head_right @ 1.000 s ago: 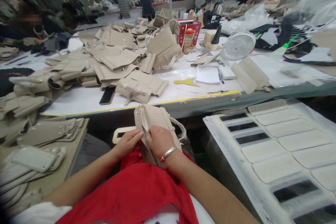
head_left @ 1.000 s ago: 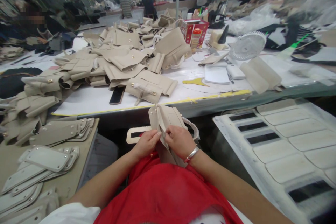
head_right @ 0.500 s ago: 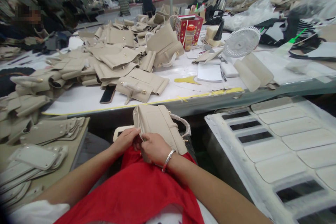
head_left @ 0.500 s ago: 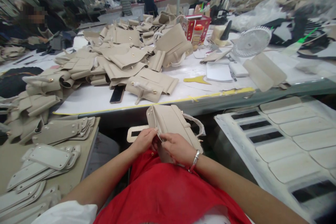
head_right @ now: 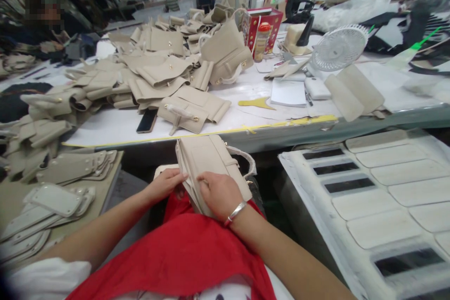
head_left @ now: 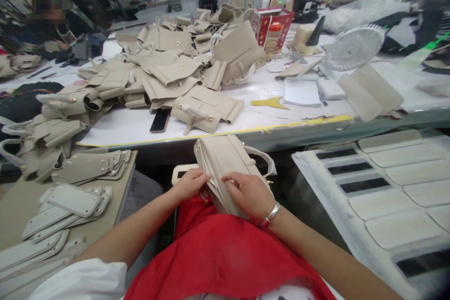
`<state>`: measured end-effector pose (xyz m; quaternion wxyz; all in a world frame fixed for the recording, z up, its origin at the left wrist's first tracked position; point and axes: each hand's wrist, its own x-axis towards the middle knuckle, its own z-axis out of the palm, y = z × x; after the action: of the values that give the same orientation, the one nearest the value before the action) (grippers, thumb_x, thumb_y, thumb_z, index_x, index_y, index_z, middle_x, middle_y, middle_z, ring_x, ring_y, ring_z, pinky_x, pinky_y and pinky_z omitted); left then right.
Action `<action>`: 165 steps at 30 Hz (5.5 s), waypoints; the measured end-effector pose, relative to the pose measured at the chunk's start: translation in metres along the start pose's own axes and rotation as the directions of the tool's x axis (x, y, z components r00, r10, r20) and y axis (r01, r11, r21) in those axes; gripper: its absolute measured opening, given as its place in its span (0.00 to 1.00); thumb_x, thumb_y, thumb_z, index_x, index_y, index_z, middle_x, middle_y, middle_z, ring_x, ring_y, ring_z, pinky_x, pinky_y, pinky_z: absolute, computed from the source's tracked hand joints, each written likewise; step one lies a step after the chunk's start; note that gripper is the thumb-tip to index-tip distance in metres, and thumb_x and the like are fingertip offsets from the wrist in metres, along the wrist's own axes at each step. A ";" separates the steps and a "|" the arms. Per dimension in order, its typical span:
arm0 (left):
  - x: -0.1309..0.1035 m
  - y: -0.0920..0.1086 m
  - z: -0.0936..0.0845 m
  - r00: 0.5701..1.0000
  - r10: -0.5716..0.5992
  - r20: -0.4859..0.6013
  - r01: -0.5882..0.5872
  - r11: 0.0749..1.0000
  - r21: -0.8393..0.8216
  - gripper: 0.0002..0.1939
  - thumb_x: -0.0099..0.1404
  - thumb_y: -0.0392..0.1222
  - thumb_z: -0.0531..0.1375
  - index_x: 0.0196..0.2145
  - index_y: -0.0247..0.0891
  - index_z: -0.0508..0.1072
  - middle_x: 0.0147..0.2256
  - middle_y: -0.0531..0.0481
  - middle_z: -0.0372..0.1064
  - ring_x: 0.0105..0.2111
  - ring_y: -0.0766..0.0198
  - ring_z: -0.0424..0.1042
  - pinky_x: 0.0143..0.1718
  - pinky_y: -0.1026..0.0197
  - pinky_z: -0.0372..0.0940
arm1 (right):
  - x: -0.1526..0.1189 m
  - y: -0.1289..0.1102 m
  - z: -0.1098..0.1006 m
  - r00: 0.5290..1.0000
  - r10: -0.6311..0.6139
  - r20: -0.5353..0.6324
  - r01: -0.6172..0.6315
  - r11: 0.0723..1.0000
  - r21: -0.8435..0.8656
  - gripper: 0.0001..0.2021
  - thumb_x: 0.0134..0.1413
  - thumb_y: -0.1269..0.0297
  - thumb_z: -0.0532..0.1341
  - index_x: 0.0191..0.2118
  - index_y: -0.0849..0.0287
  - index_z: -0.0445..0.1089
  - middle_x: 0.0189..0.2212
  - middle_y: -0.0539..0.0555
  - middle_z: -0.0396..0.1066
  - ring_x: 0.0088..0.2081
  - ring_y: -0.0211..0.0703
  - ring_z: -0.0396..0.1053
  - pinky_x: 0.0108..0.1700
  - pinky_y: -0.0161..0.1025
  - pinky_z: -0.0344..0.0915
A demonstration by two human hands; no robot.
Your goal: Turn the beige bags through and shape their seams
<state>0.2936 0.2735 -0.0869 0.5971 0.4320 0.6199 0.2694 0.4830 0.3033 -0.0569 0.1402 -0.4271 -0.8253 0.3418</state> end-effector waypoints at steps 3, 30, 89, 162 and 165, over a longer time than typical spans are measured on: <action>-0.002 -0.002 -0.001 0.999 0.033 -0.001 -0.033 0.999 -0.031 0.17 0.56 0.54 0.54 0.25 0.35 0.64 0.16 0.53 0.66 0.15 0.66 0.66 0.18 0.64 0.64 | 0.001 -0.004 0.002 0.998 -0.058 -0.014 0.056 0.995 -0.088 0.09 0.52 0.65 0.55 0.39 0.56 0.68 0.32 0.51 0.69 0.32 0.36 0.65 0.36 0.32 0.58; 0.003 -0.008 -0.002 0.998 0.066 0.011 -0.066 0.998 -0.005 0.20 0.57 0.57 0.52 0.23 0.35 0.62 0.15 0.52 0.65 0.15 0.65 0.66 0.17 0.65 0.64 | 0.020 -0.018 0.020 0.998 0.051 0.031 -0.027 0.851 -0.525 0.12 0.49 0.57 0.54 0.38 0.58 0.57 0.30 0.54 0.69 0.30 0.48 0.69 0.27 0.37 0.55; 0.001 -0.017 -0.007 0.963 0.268 0.038 -0.259 0.866 0.428 0.13 0.60 0.40 0.47 0.21 0.35 0.63 0.21 0.51 0.63 0.22 0.67 0.62 0.24 0.68 0.56 | 0.047 -0.035 0.021 0.993 0.031 0.115 0.043 0.807 -0.589 0.14 0.50 0.61 0.52 0.44 0.58 0.55 0.38 0.58 0.65 0.34 0.48 0.68 0.30 0.39 0.59; 0.008 -0.014 -0.010 1.000 -0.015 0.010 0.014 1.000 0.010 0.23 0.54 0.60 0.53 0.22 0.34 0.64 0.14 0.51 0.65 0.13 0.65 0.66 0.14 0.65 0.62 | 0.078 -0.002 0.022 0.974 0.175 0.142 -0.105 0.909 -0.403 0.24 0.46 0.47 0.55 0.43 0.61 0.56 0.33 0.60 0.71 0.35 0.53 0.70 0.32 0.40 0.60; 0.008 -0.012 -0.012 1.000 -0.024 0.001 0.024 0.999 0.028 0.21 0.56 0.57 0.53 0.21 0.34 0.63 0.13 0.52 0.64 0.13 0.66 0.65 0.13 0.66 0.62 | 0.079 -0.004 0.020 0.972 0.170 0.160 -0.093 0.912 -0.401 0.24 0.44 0.49 0.56 0.43 0.62 0.55 0.33 0.60 0.71 0.36 0.53 0.70 0.32 0.40 0.60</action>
<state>0.2804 0.2763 -0.0998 0.5945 0.4329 0.6284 0.2535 0.4233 0.3559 -0.0738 -0.0513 -0.4664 -0.8555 0.2188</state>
